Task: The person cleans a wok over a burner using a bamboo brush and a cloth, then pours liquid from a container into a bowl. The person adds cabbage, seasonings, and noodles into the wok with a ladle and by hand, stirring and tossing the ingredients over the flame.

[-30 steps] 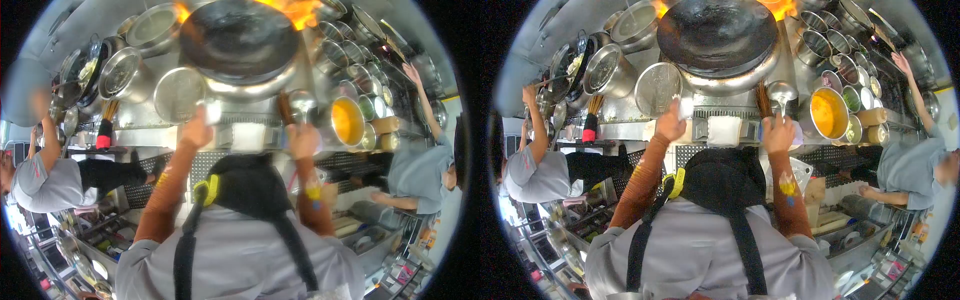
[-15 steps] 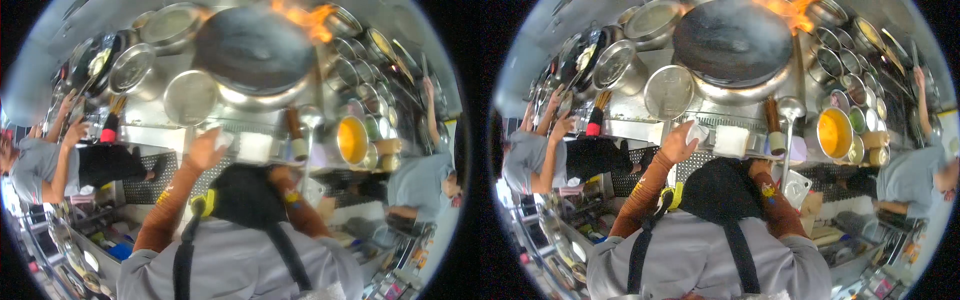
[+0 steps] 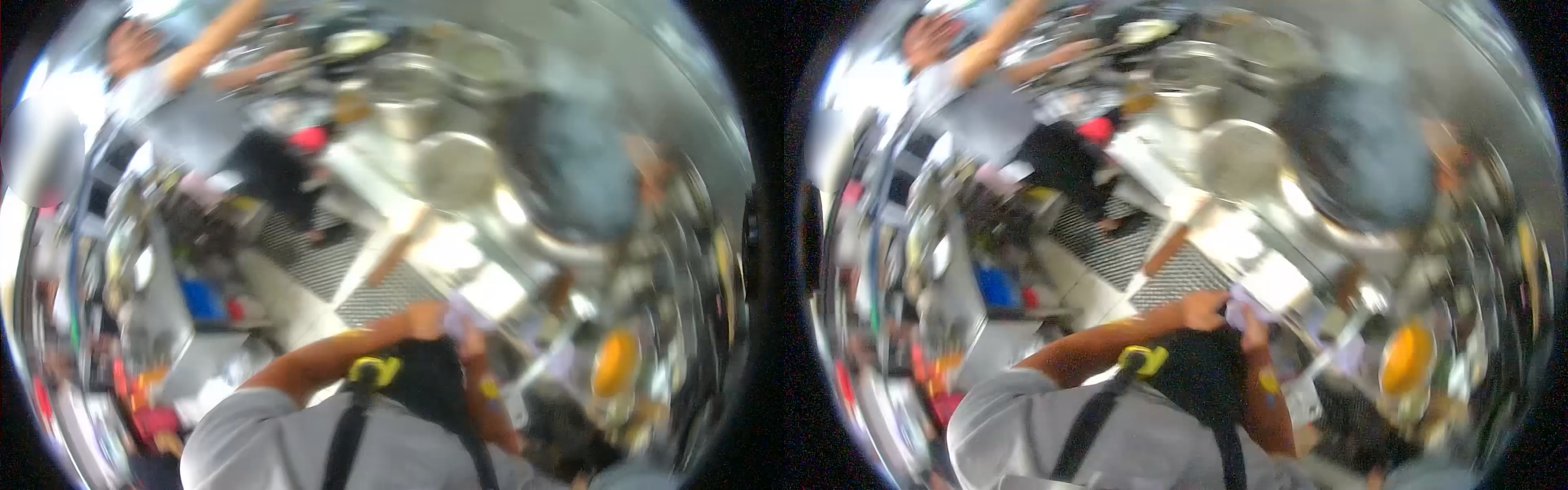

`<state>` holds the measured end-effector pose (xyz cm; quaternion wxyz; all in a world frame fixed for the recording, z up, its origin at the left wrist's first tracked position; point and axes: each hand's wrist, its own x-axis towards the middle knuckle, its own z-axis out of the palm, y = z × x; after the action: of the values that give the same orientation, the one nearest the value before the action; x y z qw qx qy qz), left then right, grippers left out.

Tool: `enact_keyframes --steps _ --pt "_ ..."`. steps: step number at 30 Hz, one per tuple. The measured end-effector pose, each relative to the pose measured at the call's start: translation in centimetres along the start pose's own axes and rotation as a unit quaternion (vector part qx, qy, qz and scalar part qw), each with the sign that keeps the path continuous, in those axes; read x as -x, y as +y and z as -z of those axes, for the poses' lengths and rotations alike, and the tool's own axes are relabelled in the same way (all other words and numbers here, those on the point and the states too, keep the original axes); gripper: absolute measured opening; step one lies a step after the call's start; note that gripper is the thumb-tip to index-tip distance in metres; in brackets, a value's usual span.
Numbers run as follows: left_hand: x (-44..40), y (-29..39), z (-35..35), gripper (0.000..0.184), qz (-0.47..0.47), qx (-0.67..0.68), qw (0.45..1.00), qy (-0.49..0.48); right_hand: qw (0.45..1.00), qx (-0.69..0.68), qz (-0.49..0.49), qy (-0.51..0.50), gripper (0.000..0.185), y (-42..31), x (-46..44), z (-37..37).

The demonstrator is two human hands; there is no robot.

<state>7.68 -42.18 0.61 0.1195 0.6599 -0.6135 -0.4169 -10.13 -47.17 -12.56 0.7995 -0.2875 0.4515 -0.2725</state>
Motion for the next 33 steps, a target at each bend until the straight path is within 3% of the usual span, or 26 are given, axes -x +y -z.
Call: enact_keyframes --steps 1,2,3,4,5,8,9,12,14,15,18,19,20,21,23,27,33 --pt "0.1 -1.0 -2.2 0.044 -0.128 0.052 0.977 0.164 0.986 -0.089 -0.054 -0.128 0.038 -2.8 2.0 -2.6" --pt "0.1 -2.1 -4.5 0.042 -0.253 0.056 0.912 0.319 0.964 -0.148 -0.157 -0.154 0.047 -0.4 0.5 -1.1" --pt "-2.1 -2.5 -5.0 0.042 -0.15 -0.063 0.986 0.028 0.946 -0.151 -0.147 -0.245 0.051 -3.9 3.7 -4.8" --pt "-1.4 -3.0 -8.2 0.041 -0.182 0.034 0.958 0.22 0.966 -0.125 -0.169 -0.152 0.052 -2.7 2.9 -3.8" --pt "0.9 -0.3 -5.6 0.043 -0.055 0.101 0.989 0.096 0.976 -0.087 -0.18 -0.084 0.051 -1.2 1.6 -2.5" --pt "2.3 -1.8 -5.0 0.034 -0.087 0.059 0.992 0.062 0.976 -0.109 -0.183 -0.051 0.036 -0.7 0.5 -1.5" --pt "3.4 -3.3 -4.1 0.033 -0.093 0.051 0.994 0.034 0.99 -0.001 -0.124 -0.063 0.035 -0.1 0.1 -1.3" --pt "9.2 -8.2 -3.5 0.036 -0.061 0.161 0.976 0.133 0.989 0.112 -0.093 -0.004 0.033 -0.7 0.2 -3.0" --pt "14.4 -14.0 -1.8 0.044 0.027 0.189 0.966 0.175 0.984 0.162 -0.075 0.008 0.033 -0.4 -1.1 -5.6" --pt "17.0 -18.8 -2.2 0.044 0.067 0.145 0.949 0.274 0.979 0.195 -0.065 0.011 0.032 -0.1 -2.1 -7.8" --pt "30.0 -29.1 1.7 0.047 0.237 0.06 0.813 0.528 0.958 0.285 -0.031 -0.005 0.031 1.8 -5.2 -15.2" --pt "35.1 -31.8 3.7 0.052 0.34 -0.037 0.754 0.561 0.948 0.317 -0.018 -0.017 0.031 2.8 -6.7 -18.3" --pt "40.8 -34.4 5.6 0.058 0.425 -0.007 0.712 0.558 0.935 0.353 0.002 -0.033 0.03 3.9 -8.5 -21.8" --pt "45.6 -37.0 6.0 0.064 0.423 -0.147 0.632 0.633 0.924 0.378 0.021 -0.046 0.03 5.4 -10.2 -25.4" --pt "53.4 -39.7 7.6 0.069 0.52 -0.168 0.559 0.624 0.894 0.436 0.054 -0.086 0.029 9.0 -13.5 -32.6" --pt "59.7 -43.7 7.2 0.08 0.615 -0.159 0.597 0.49 0.819 0.539 0.124 -0.152 0.028 18.1 -20.2 -47.9" --pt "60.7 -44.6 8.3 0.07 0.579 -0.121 0.612 0.524 0.725 0.644 0.177 -0.167 0.026 32.1 -26.9 -64.6"
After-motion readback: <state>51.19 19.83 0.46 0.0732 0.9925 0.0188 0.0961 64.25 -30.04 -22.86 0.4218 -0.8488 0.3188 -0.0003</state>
